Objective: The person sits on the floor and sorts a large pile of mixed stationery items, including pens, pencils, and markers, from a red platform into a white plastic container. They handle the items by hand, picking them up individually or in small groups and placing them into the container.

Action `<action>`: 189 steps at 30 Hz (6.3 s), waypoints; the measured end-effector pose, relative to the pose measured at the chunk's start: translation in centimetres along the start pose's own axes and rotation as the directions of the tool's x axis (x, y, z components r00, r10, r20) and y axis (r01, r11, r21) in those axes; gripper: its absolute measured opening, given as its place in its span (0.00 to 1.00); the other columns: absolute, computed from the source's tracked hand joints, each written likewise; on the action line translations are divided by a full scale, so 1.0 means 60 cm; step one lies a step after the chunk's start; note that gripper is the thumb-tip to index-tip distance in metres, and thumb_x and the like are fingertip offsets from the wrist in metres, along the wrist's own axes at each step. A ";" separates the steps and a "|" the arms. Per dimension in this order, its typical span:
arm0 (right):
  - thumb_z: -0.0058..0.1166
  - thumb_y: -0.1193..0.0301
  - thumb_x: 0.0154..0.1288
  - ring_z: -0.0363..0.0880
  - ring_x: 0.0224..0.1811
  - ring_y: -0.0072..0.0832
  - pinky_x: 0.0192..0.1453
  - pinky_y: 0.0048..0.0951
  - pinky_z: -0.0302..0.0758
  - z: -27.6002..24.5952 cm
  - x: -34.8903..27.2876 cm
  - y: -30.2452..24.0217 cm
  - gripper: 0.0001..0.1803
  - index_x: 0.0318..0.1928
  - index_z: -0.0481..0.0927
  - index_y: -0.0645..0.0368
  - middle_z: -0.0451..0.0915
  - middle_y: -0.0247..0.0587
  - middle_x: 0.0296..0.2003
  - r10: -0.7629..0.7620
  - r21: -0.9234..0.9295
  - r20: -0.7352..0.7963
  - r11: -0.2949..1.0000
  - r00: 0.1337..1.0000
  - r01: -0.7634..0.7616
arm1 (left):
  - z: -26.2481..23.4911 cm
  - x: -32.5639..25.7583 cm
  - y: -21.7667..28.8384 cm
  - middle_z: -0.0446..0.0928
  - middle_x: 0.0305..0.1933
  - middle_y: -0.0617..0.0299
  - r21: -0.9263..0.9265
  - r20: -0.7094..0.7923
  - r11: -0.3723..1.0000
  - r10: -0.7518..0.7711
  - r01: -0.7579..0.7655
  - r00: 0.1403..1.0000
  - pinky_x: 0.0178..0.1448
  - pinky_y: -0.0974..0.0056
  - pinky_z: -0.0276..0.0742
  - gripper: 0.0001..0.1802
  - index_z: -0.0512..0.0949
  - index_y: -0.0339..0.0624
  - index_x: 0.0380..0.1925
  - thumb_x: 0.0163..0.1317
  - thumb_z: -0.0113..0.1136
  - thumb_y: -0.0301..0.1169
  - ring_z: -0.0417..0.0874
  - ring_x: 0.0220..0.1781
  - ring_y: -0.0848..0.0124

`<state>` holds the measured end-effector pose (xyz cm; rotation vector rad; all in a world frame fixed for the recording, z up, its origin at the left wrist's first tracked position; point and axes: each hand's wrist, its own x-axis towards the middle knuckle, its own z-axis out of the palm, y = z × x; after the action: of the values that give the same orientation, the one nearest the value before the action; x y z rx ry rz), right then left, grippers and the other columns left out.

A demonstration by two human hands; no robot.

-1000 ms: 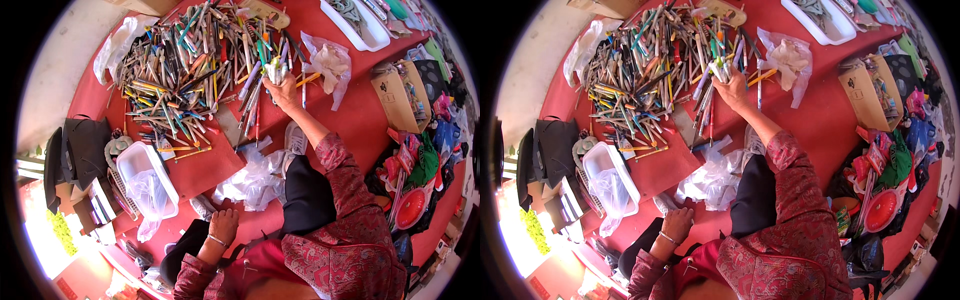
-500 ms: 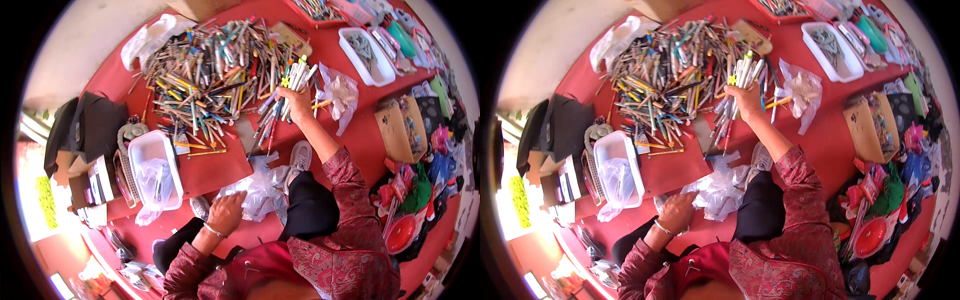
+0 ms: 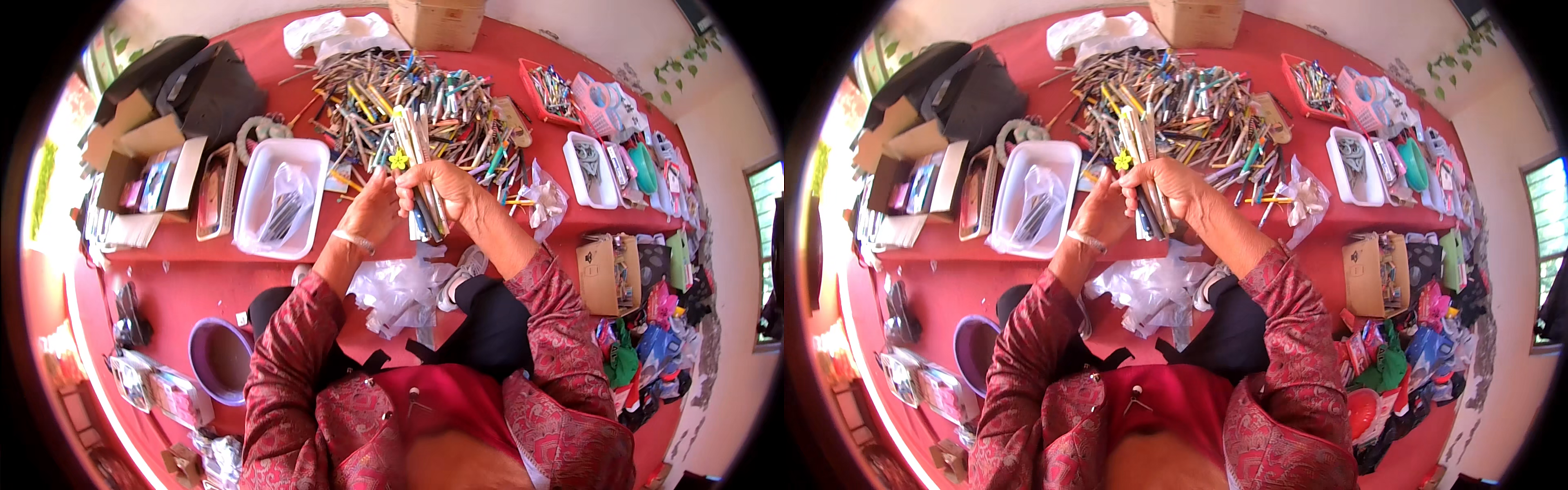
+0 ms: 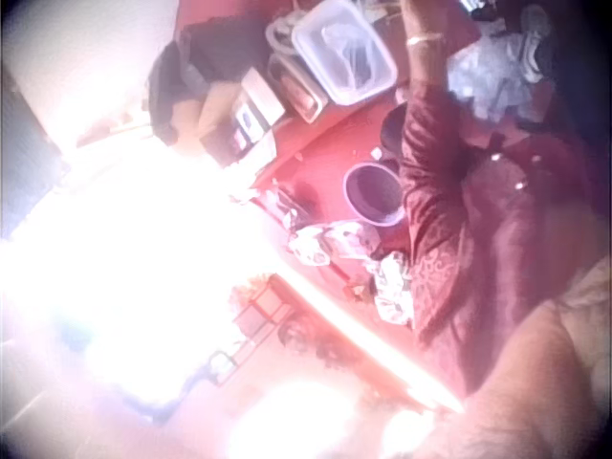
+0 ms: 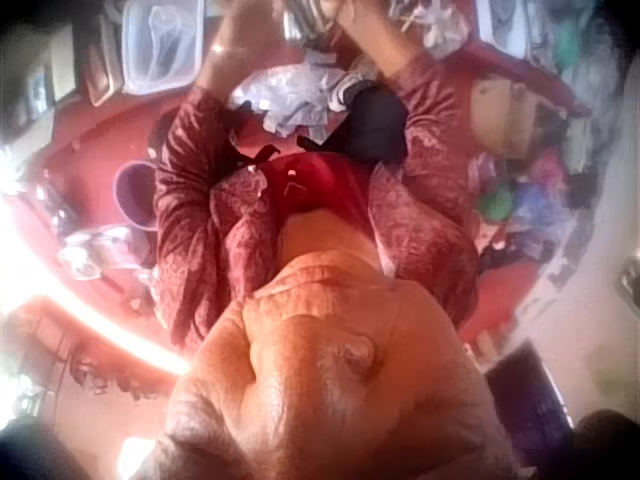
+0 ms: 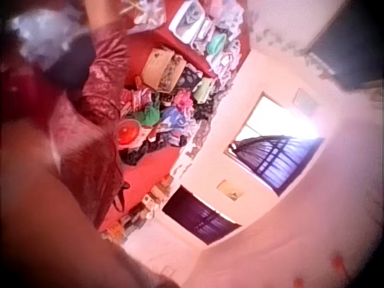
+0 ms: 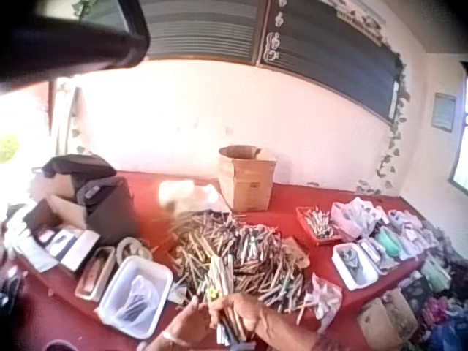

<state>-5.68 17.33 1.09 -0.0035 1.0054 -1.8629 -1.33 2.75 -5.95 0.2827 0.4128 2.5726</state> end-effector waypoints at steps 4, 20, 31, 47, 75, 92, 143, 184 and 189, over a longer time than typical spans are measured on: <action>0.52 0.78 0.47 0.75 0.17 0.31 0.25 0.37 0.77 0.042 0.006 0.056 0.06 0.29 0.72 0.63 0.74 0.42 0.18 0.022 -0.186 -0.051 0.982 0.998 -0.031 | 0.060 -0.034 0.027 0.75 0.28 0.57 0.266 -0.017 0.960 -0.079 0.081 0.997 0.17 0.71 0.73 0.20 0.68 0.36 0.43 0.56 0.53 0.40 0.75 0.17 0.71; 0.54 0.72 0.47 0.75 0.21 0.22 0.21 0.20 0.73 0.083 0.015 0.105 0.21 0.44 0.66 0.62 0.72 0.38 0.27 -0.123 -0.490 0.008 0.864 0.992 0.111 | 0.033 -0.048 0.040 0.75 0.22 0.56 0.324 -0.453 0.928 0.323 -0.185 0.831 0.25 0.66 0.74 0.17 0.70 0.40 0.25 0.54 0.56 0.43 0.76 0.20 0.67; 0.54 0.66 0.51 0.74 0.40 0.29 0.38 0.26 0.72 0.044 0.020 0.102 0.24 0.47 0.66 0.65 0.73 0.40 0.38 -0.235 -0.891 0.107 0.409 0.966 0.198 | 0.002 -0.044 0.024 0.74 0.39 0.47 0.094 -0.428 0.987 0.156 -0.128 0.890 0.48 0.58 0.73 0.18 0.71 0.29 0.39 0.44 0.51 0.25 0.76 0.40 0.58; 0.44 0.54 0.61 0.73 0.28 0.22 0.30 0.24 0.71 0.001 0.083 0.144 0.23 0.42 0.68 0.63 0.74 0.39 0.28 -0.719 -0.950 0.214 0.006 0.662 0.313 | -0.005 -0.040 0.005 0.72 0.23 0.60 -0.029 -0.490 0.974 0.183 -0.225 0.853 0.34 0.61 0.75 0.09 0.70 0.42 0.28 0.56 0.52 0.36 0.75 0.26 0.69; 0.47 0.65 0.49 0.73 0.18 0.33 0.23 0.31 0.74 0.041 0.045 0.081 0.11 0.23 0.71 0.62 0.74 0.44 0.20 -0.195 0.103 -0.414 0.960 0.889 0.259 | 0.051 -0.089 0.027 0.73 0.41 0.48 0.056 -0.237 0.958 -0.261 0.281 0.936 0.37 0.62 0.77 0.43 0.65 0.32 0.48 0.53 0.34 0.66 0.77 0.34 0.60; 0.49 0.73 0.48 0.72 0.19 0.31 0.35 0.39 0.75 -0.027 0.028 -0.005 0.05 0.22 0.68 0.59 0.70 0.39 0.16 -0.590 0.092 -0.536 0.670 0.604 0.736 | 0.011 -0.096 -0.015 0.72 0.27 0.57 -0.122 -0.128 0.919 -0.388 0.374 0.913 0.10 0.80 0.50 0.37 0.70 0.29 0.41 0.58 0.30 0.57 0.59 0.14 0.80; 0.60 0.73 0.47 0.75 0.34 0.28 0.38 0.26 0.73 0.058 0.061 0.134 0.20 0.41 0.70 0.64 0.75 0.42 0.30 -0.331 -0.153 -0.119 0.937 0.936 0.313 | 0.034 -0.109 -0.017 0.74 0.20 0.59 0.217 -0.389 0.933 -0.188 0.288 0.902 0.25 0.66 0.74 0.15 0.71 0.42 0.30 0.49 0.62 0.39 0.76 0.19 0.68; 0.46 0.69 0.50 0.73 0.20 0.38 0.25 0.32 0.71 0.051 0.481 0.266 0.08 0.27 0.71 0.61 0.76 0.44 0.22 0.130 0.016 -0.339 0.991 0.932 -0.133 | -0.040 -0.285 0.251 0.77 0.32 0.46 0.156 -0.627 -0.558 0.581 0.815 0.518 0.41 0.57 0.75 0.10 0.78 0.35 0.29 0.46 0.51 0.27 0.79 0.37 0.55; 0.51 0.74 0.45 0.75 0.24 0.36 0.30 0.29 0.73 0.110 0.454 0.233 0.08 0.28 0.72 0.64 0.76 0.46 0.26 0.090 0.191 -0.748 0.978 0.657 0.084 | -0.048 -0.299 0.254 0.77 0.34 0.48 0.083 -0.678 -0.578 0.564 0.812 0.471 0.41 0.60 0.76 0.10 0.78 0.38 0.33 0.50 0.53 0.28 0.79 0.39 0.58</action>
<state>-6.66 -9.84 -14.44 0.9903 1.3368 -1.9819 6.11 -19.78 -5.55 -0.5681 2.6924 0.0795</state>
